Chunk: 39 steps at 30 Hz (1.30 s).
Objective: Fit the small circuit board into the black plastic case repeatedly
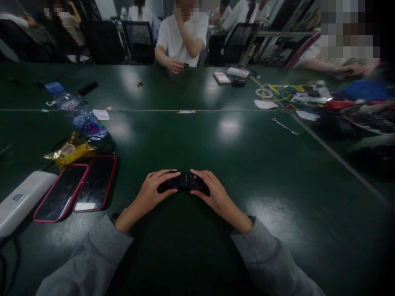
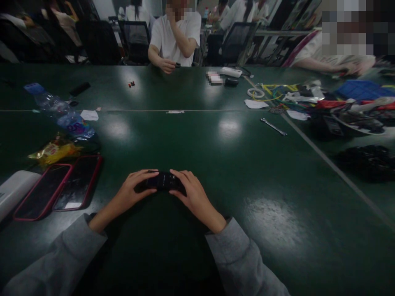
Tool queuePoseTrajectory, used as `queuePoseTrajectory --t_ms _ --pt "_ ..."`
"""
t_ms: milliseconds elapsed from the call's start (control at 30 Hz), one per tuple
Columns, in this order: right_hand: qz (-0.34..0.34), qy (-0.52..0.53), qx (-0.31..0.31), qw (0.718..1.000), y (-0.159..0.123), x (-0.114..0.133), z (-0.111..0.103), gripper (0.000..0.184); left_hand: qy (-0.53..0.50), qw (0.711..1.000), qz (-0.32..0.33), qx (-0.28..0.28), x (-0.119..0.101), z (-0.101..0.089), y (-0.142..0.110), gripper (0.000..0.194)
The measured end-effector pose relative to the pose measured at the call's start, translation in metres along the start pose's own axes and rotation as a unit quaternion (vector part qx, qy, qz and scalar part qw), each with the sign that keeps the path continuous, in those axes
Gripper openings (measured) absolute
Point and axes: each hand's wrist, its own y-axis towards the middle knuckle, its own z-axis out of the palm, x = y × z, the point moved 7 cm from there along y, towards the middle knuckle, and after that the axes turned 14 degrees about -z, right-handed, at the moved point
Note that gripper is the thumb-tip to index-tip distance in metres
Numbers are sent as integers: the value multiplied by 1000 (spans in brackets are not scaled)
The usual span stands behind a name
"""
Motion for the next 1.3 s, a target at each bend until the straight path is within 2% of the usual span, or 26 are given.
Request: queuePoseTrajectory --t_ms 200,400,633,733,900,1133,1300 --pt "2 -8 6 1000 -1 -3 2 59 2 1000 -10 5 5 2 1 50" --pt "8 -61 23 998 1 -7 5 63 15 1000 -10 -7 7 2 2 48" --pt "17 -84 17 996 0 -5 4 70 25 1000 -5 -11 7 4 0 49" --pt "-22 -94 -2 995 -2 5 0 71 28 1000 -9 -9 5 4 0 49" --pt "-107 -82 -22 991 -3 23 -5 46 25 1000 -3 -6 4 4 1 47" --pt "-95 -76 -69 990 3 29 -8 27 26 1000 0 -14 7 5 1 48" --pt "-81 -100 -73 989 5 33 -8 23 26 1000 7 -8 3 4 1 49"
